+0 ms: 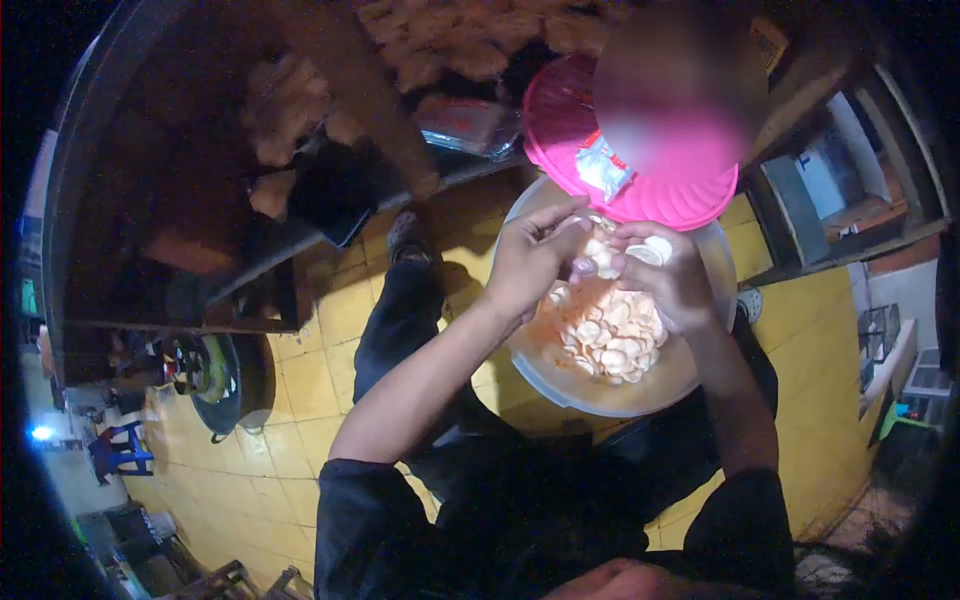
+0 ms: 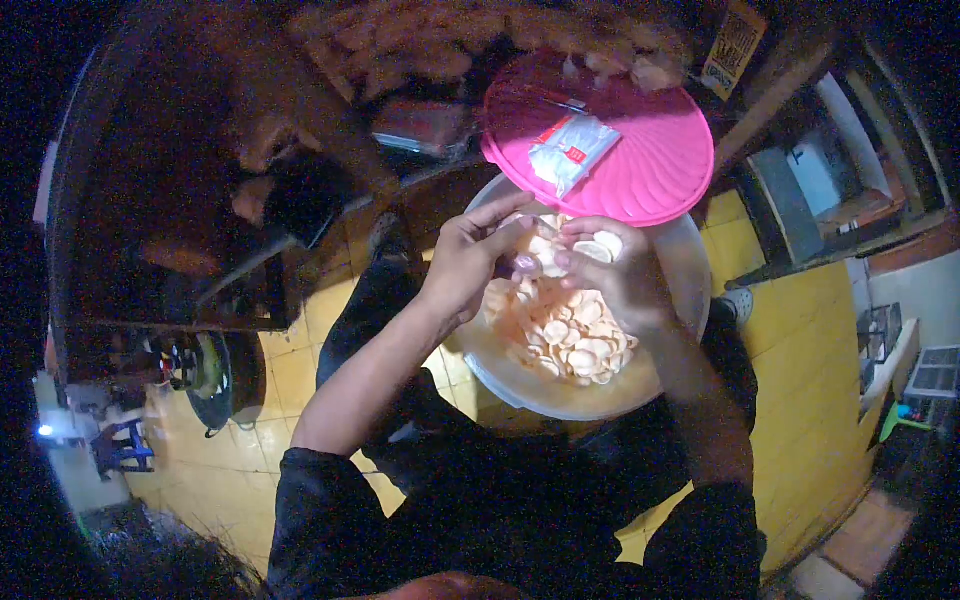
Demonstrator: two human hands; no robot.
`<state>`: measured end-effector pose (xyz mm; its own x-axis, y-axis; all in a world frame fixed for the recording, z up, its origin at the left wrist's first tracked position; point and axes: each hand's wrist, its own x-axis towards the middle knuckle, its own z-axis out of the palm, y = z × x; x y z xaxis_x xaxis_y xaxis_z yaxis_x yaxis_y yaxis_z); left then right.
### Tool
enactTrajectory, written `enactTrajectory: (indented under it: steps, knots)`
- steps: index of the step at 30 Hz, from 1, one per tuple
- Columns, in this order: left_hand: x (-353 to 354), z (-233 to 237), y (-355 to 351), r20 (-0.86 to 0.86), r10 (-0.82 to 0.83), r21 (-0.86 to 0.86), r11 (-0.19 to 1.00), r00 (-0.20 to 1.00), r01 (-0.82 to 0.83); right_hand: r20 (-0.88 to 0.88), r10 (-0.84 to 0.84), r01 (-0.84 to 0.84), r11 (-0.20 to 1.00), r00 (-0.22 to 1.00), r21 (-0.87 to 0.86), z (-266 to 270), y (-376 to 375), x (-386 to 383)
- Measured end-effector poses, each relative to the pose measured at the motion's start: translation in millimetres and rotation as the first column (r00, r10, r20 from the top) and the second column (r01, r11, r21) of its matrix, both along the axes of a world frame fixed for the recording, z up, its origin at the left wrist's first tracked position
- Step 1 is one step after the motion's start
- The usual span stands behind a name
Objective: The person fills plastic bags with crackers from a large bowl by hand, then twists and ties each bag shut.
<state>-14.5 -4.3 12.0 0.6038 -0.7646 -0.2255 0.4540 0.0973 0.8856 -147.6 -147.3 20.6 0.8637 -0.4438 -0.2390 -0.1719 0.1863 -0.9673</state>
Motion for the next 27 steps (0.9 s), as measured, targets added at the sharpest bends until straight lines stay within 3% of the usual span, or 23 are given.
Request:
enactTrajectory:
  steps: [3, 7, 9, 10, 11, 12, 13, 14, 16, 17, 18, 19, 20, 22, 23, 25, 26, 27]
  knots:
    - [2.9, 2.1, 2.3, -0.107, 0.002, 0.041, 0.999, 0.994, 0.003, 0.017, -0.024, 0.026, 0.993, 1.000, -0.117, -5.2, 1.1, 2.6]
    - [3.1, -3.7, 2.0, -0.083, 0.017, 0.034, 0.999, 0.996, -0.014, 0.010, 0.051, -0.049, 0.988, 0.999, -0.145, -7.7, 8.2, 6.6]
    - [1.7, -5.1, 1.6, 0.311, -0.037, 0.129, 0.992, 0.950, -0.004, -0.049, 0.049, -0.040, 0.985, 0.998, 0.168, -0.7, 17.6, 6.6]
    - [0.3, -9.0, 0.3, 0.309, -0.031, 0.128, 0.992, 0.951, -0.009, -0.052, 0.054, -0.045, 0.985, 0.997, 0.167, -5.6, 15.9, 7.5]
    - [-1.8, -15.5, -1.7, 0.647, 0.039, 0.050, 0.994, 0.761, -0.093, -0.015, 0.082, -0.082, 0.997, 0.997, 0.014, -15.2, 11.5, 7.9]
    - [-4.1, -13.9, -1.3, 0.883, 0.111, -0.051, 0.988, 0.456, -0.143, 0.015, 0.116, -0.113, 0.984, 0.993, -0.138, -20.6, 8.7, 8.5]
    - [-8.4, -12.6, 1.3, 0.883, 0.001, 0.048, 0.995, 0.469, -0.091, 0.009, 0.120, -0.117, 0.984, 0.993, -0.138, -22.6, 7.3, 8.8]
    - [-12.2, -11.1, 1.5, 0.880, 0.001, 0.050, 0.994, 0.475, -0.094, -0.003, 0.105, -0.104, 0.979, 0.994, -0.175, -23.8, 6.9, 9.1]
    - [-20.4, -5.1, 0.9, 0.742, -0.079, 0.160, 0.985, 0.666, -0.063, -0.026, 0.088, -0.091, 0.975, 0.996, -0.205, -34.7, 4.0, 5.8]
    - [-21.1, -5.5, 2.3, 0.759, -0.058, 0.103, 0.994, 0.648, -0.031, 0.041, 0.043, -0.015, 0.844, 0.998, -0.537, -47.4, -1.7, 2.8]
    - [-19.9, -9.4, 3.4, 0.755, -0.060, 0.105, 0.994, 0.653, -0.030, 0.120, 0.028, 0.079, 0.602, 0.992, -0.795, -46.7, -0.4, 3.9]
    - [-16.9, -14.2, 4.4, 0.798, -0.118, 0.108, 0.993, 0.591, 0.052, -0.139, -0.127, 0.025, 0.819, 0.982, -0.573, -35.2, 7.3, 6.8]
    - [-14.6, -17.6, 4.6, 0.837, -0.169, 0.117, 0.984, 0.520, 0.131, -0.143, -0.125, 0.021, 0.819, 0.982, -0.573, -37.8, 6.9, 7.0]
    - [-13.5, -14.0, 3.6, 0.853, -0.153, 0.118, 0.988, 0.499, 0.100, 0.020, 0.008, 0.003, 0.883, 1.000, -0.469, -44.6, 4.7, 8.1]
    - [-13.0, -12.2, 3.8, 0.869, -0.137, 0.121, 0.991, 0.476, 0.065, 0.016, 0.019, -0.009, 0.884, 1.000, -0.468, -42.4, 5.2, 6.0]
    - [-11.2, -10.8, 4.3, 0.844, -0.186, 0.184, 0.981, 0.502, 0.054, -0.035, 0.097, -0.097, 0.995, 0.995, 0.002, -34.4, 6.0, -1.0]
    - [-11.7, -11.9, 4.4, 0.817, -0.237, 0.244, 0.968, 0.526, 0.058, -0.044, 0.118, -0.118, 0.993, 0.992, 0.005, -33.6, 2.6, -1.3]
    - [-13.3, -14.5, 3.5, 0.813, -0.228, 0.244, 0.969, 0.536, 0.042, -0.015, 0.193, -0.191, 0.975, 0.981, 0.115, -33.1, -1.6, -1.6]
